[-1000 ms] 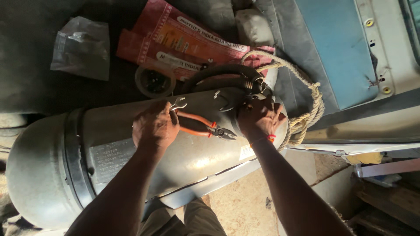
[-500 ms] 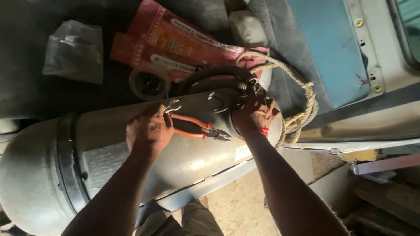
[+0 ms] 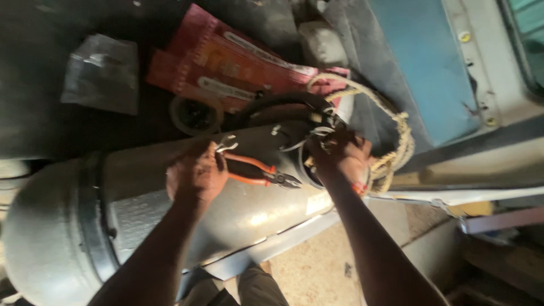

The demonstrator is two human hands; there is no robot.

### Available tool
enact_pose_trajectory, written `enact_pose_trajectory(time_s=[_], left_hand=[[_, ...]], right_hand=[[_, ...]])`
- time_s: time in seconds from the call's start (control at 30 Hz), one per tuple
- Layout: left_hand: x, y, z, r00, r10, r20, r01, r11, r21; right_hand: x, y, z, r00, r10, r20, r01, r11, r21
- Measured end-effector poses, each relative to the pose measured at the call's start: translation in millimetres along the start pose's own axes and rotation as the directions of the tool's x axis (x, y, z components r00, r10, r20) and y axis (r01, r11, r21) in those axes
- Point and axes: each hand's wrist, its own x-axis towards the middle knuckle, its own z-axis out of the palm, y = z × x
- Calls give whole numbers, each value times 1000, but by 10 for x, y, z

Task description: The person works on the valve assembly of a metal gas cylinder, using a wrench, pliers, and a screwdriver to loosen components and handle small metal parts.

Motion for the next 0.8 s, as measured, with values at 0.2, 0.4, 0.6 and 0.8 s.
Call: enact_pose_trajectory(time_s=[0.2, 0.4, 0.6, 0.8], left_hand=[[-79, -16, 35, 976, 75, -206, -105, 985, -138], [-571, 2, 177, 900, 213, -379, -378, 814, -441], [-1269, 827, 216, 724, 615, -313, -676, 541, -500], [-1, 1186, 147, 541, 818, -196, -837, 501, -221]], right_hand=[[-1108, -67, -594, 991, -129, 46, 78, 811, 580], [-1727, -167, -606, 863, -272, 426, -148, 670, 728], [-1695, 120, -282, 792, -446, 417, -180, 482, 858], [-2407, 1411, 369, 551, -210, 808, -795, 164, 585]])
